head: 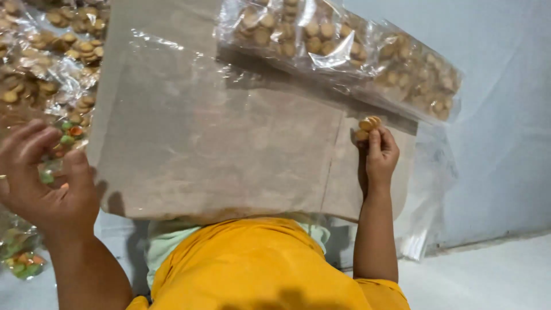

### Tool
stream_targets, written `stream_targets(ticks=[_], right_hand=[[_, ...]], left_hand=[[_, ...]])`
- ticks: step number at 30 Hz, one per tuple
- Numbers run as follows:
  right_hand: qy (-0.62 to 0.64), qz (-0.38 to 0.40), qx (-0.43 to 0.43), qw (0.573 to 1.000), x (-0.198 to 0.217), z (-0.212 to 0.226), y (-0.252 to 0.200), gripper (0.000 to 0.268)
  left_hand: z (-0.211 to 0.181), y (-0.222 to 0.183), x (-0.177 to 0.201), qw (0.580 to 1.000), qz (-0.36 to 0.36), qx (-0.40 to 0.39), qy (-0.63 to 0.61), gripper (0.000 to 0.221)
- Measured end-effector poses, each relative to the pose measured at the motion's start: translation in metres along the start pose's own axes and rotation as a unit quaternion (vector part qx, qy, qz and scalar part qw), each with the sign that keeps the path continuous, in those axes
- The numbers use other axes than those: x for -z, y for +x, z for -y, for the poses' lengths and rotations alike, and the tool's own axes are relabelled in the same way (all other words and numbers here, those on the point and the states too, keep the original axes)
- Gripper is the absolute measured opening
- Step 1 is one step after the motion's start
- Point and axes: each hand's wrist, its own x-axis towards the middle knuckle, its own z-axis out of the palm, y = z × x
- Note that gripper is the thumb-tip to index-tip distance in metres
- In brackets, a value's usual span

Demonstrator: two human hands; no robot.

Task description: Manually arranging and packing small cookies into clear plastic bags on a production floor.

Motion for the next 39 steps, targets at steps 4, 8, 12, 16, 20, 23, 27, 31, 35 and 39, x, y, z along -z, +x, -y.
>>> stream_targets(ticks=[4,8,12,16,20,23,27,31,35,39], right_hand=[[-0.094,-0.004,0.041,0.995,-0.006,0.004,-0.001,0.019],[-0.174,0.032,0.112,0.978,-0.009,0.015,-0.007,0.012],[-0.213,0.064,0.127,0.967,0.009,-0.008,-0.003,0.013],[-0.241,0.062,0.177,0.952,0.031,-0.042,0.011,0.012],[-0.172,0.079,0.140,0.972,0.021,-0.040,0.012,0.014],[-0.242,0.053,0.150,0.957,0.019,-0.036,0.013,0.015],[-0.224,0.035,0.135,0.965,0.013,-0.032,0.013,0.014],[-0.190,0.032,0.120,0.974,0.008,-0.029,0.013,0.013],[-0.180,0.028,0.097,0.978,0.011,-0.034,0.018,0.011],[-0.210,0.093,0.131,0.964,0.014,-0.027,0.011,0.011]], left_hand=[[0.000,0.005,-0.017,0.997,0.026,-0.056,0.043,0.029],[-0.025,0.019,-0.029,0.997,0.009,-0.051,0.063,0.028],[-0.032,0.027,-0.024,0.999,-0.007,0.002,0.054,0.029],[-0.024,0.036,0.005,0.996,-0.063,0.007,0.062,0.028],[-0.011,0.022,0.035,0.988,-0.111,0.047,0.099,0.026],[0.004,0.014,0.052,0.985,-0.123,0.041,0.116,0.025],[0.029,-0.001,0.063,0.973,-0.119,0.069,0.183,0.025],[0.039,-0.014,0.060,0.961,-0.096,0.106,0.238,0.027],[0.000,-0.011,0.041,0.981,-0.070,0.064,0.166,0.024],[-0.029,-0.006,0.010,0.997,0.015,-0.003,0.070,0.030]])
